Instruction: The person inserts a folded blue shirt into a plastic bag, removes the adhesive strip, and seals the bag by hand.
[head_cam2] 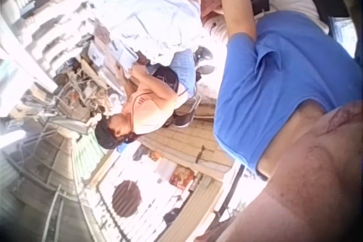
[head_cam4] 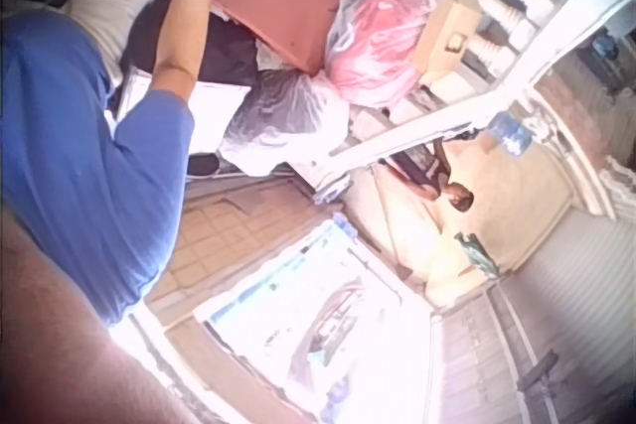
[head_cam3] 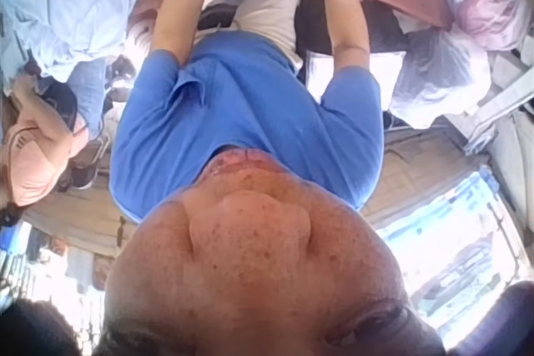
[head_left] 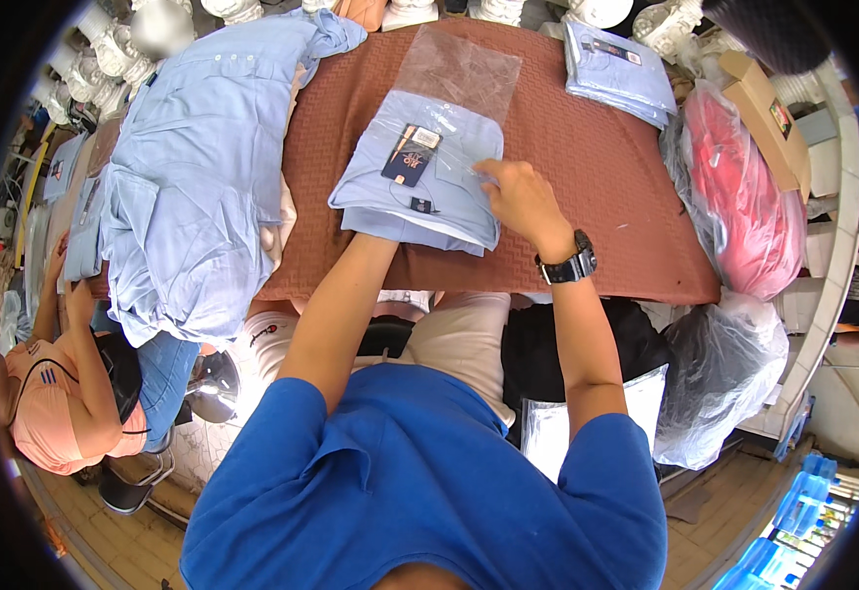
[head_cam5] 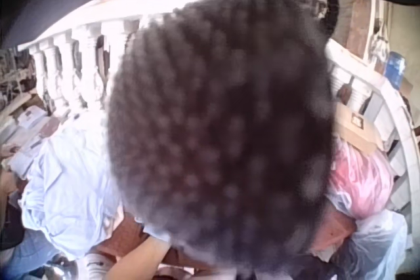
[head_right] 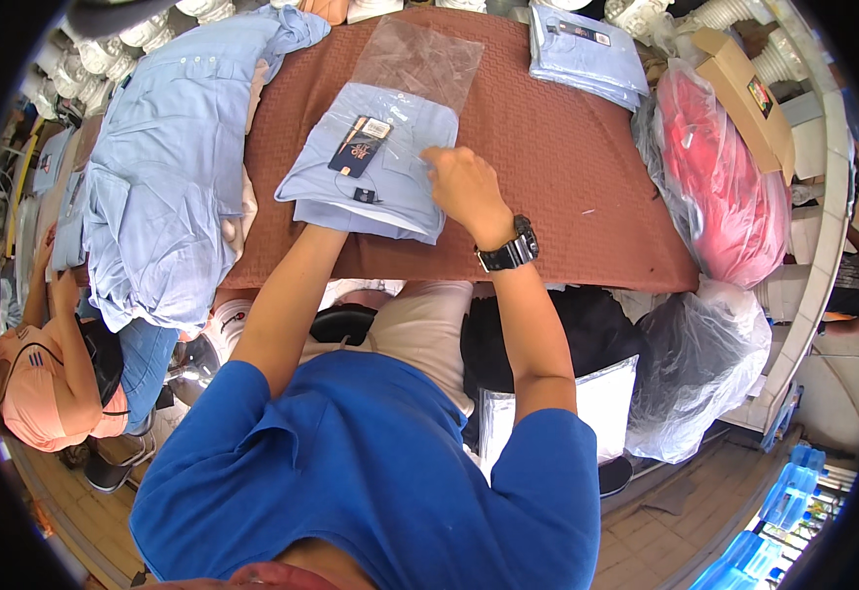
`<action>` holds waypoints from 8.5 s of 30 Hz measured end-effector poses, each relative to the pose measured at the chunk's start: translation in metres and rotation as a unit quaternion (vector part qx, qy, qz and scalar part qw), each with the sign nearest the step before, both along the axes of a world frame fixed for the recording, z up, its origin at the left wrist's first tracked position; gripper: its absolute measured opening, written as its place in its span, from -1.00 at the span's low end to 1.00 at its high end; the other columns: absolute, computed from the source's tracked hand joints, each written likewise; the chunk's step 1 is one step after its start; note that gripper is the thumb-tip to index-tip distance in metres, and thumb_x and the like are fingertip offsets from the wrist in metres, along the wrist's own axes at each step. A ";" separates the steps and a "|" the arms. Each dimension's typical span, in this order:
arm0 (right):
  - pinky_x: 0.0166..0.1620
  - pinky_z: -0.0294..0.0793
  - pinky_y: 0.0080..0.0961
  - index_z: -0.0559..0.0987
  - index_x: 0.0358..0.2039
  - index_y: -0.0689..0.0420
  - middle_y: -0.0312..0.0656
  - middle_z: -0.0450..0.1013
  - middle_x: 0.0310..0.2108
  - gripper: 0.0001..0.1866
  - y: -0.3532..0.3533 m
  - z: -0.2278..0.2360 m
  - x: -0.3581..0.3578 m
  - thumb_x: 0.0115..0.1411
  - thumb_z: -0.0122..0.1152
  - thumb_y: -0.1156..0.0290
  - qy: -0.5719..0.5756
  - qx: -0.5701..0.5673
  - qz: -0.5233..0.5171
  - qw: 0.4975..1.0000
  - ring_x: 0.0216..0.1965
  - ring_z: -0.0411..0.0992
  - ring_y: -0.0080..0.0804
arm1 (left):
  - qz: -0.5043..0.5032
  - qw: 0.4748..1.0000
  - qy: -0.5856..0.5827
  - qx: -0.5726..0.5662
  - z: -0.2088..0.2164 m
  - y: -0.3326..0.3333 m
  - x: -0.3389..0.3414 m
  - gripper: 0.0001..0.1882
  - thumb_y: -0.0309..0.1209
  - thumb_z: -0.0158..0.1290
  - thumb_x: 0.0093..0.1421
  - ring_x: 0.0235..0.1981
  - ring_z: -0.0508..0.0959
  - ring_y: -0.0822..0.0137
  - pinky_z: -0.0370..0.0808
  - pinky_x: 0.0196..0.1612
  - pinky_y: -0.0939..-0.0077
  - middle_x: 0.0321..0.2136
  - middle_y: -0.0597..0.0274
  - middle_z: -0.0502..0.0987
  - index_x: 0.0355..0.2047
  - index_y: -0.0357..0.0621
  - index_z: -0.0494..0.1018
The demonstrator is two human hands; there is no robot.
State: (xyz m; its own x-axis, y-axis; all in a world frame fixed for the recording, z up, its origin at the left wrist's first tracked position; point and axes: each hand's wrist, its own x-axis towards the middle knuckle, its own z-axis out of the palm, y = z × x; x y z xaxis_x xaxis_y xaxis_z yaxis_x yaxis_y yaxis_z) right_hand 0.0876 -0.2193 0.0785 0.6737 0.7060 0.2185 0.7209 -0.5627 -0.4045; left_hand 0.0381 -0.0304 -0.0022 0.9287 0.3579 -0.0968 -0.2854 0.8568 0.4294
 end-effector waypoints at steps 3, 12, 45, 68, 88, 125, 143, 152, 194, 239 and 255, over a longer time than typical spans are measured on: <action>0.05 0.52 -0.06 0.59 0.03 0.16 0.04 0.56 -0.08 -0.59 0.027 0.021 0.009 0.12 0.25 0.50 -0.051 0.075 0.081 0.993 0.00 0.50 0.17 | -0.002 1.000 -0.005 0.002 0.002 -0.001 0.001 -0.30 0.01 -0.32 0.51 0.39 0.25 -0.04 0.11 0.48 -0.04 0.39 -0.13 0.21 0.41 -0.32 0.08; -0.13 0.62 -0.13 0.59 -0.23 0.24 -0.02 0.46 -0.18 -0.78 0.119 -0.021 0.027 0.06 0.23 0.56 -0.133 0.071 0.164 0.975 -0.07 0.49 0.05 | -0.013 1.000 -0.008 -0.001 0.001 0.001 -0.008 -0.29 0.01 -0.32 0.51 0.40 0.24 -0.05 0.12 0.47 -0.05 0.40 -0.12 0.19 0.42 -0.31 0.07; -0.07 0.56 -0.42 0.61 0.02 0.15 -0.15 0.50 -0.03 -0.63 -0.016 -0.026 0.040 0.19 0.21 0.66 0.151 0.181 0.041 0.971 -0.01 0.53 -0.26 | 0.003 1.000 0.005 0.012 0.001 0.023 -0.002 -0.28 0.03 -0.31 0.50 0.40 0.22 -0.07 0.14 0.46 -0.08 0.41 -0.12 0.15 0.43 -0.29 0.04; -0.12 0.56 -0.50 0.68 -0.20 0.27 -0.15 0.60 -0.20 -0.89 -0.020 -0.052 0.023 0.29 0.28 0.56 0.147 0.275 -0.053 0.949 -0.22 0.57 -0.41 | 0.002 1.000 0.014 0.010 -0.002 -0.003 -0.018 -0.26 0.05 -0.30 0.50 0.41 0.21 -0.09 0.15 0.45 -0.10 0.43 -0.12 0.13 0.44 -0.28 0.02; -0.16 0.55 -0.49 0.59 -0.23 0.28 -0.20 0.52 -0.29 -0.94 -0.019 -0.057 0.014 0.31 0.26 0.56 0.108 0.348 -0.045 0.930 -0.29 0.53 -0.43 | 0.008 1.000 0.014 0.018 0.000 0.010 0.000 -0.25 0.06 -0.29 0.49 0.42 0.20 -0.10 0.17 0.45 -0.12 0.44 -0.12 0.10 0.45 -0.26 0.00; -0.10 0.64 -0.37 0.24 0.35 0.17 -0.09 0.44 0.13 -0.40 0.026 -0.070 -0.075 0.35 0.20 0.46 0.677 0.475 -0.120 0.549 0.03 0.52 -0.35 | -0.177 0.983 0.019 -0.048 0.000 0.043 -0.085 -0.22 0.08 -0.28 0.49 0.43 0.18 -0.12 0.19 0.43 -0.15 0.46 -0.12 0.06 0.47 -0.24 -0.03; -0.03 0.43 -0.15 0.50 0.02 0.29 0.09 0.43 -0.06 -0.55 0.043 -0.021 -0.091 0.12 0.30 0.41 0.043 0.112 0.007 0.993 -0.05 0.43 0.04 | 0.196 0.820 0.213 0.493 -0.051 0.021 -0.095 0.00 -0.65 0.19 0.21 0.32 0.22 0.17 0.15 0.38 0.30 0.35 -0.11 0.09 0.47 -0.22 -0.25; -0.09 0.46 -0.17 0.55 -0.21 0.19 -0.04 0.42 -0.11 -0.79 0.086 -0.086 -0.056 0.11 0.20 0.49 -0.180 0.032 -0.063 0.981 -0.07 0.43 -0.04 | 0.166 0.817 0.108 0.542 -0.023 0.020 -0.112 0.12 -0.71 0.18 0.17 0.35 0.17 0.13 0.18 0.38 0.31 0.39 -0.17 0.01 0.52 -0.13 -0.36; -0.07 0.54 -0.03 0.52 -0.12 0.28 0.16 0.45 -0.13 -0.64 0.104 -0.062 0.001 0.01 0.28 0.59 -0.019 0.104 0.027 0.994 -0.11 0.49 0.21 | 0.126 0.800 0.277 0.517 -0.034 0.034 -0.060 -0.66 -0.37 0.27 0.26 -0.42 0.48 0.38 0.55 -0.28 0.50 -0.17 0.08 0.42 0.06 0.08 0.61; -0.03 0.52 -0.04 0.62 -0.31 0.29 0.15 0.54 -0.23 -0.91 0.110 -0.070 0.028 0.22 0.22 0.54 0.010 0.100 -0.014 0.995 -0.13 0.52 0.17 | 0.216 0.746 0.295 0.557 -0.040 0.031 -0.055 -0.67 -0.55 0.35 0.03 -0.49 0.39 0.39 0.40 -0.32 0.47 -0.38 0.26 0.45 -0.16 0.00 0.73; -0.04 0.50 -0.11 0.60 -0.33 0.31 0.19 0.56 -0.26 -0.87 0.107 -0.075 0.047 0.22 0.14 0.52 0.055 0.151 -0.038 0.986 -0.16 0.54 0.13 | 0.218 0.691 0.295 0.623 -0.037 0.028 -0.055 -0.72 -0.49 0.29 0.05 -0.27 0.55 0.04 0.48 -0.13 0.22 -0.33 0.02 0.52 -0.17 -0.15 0.72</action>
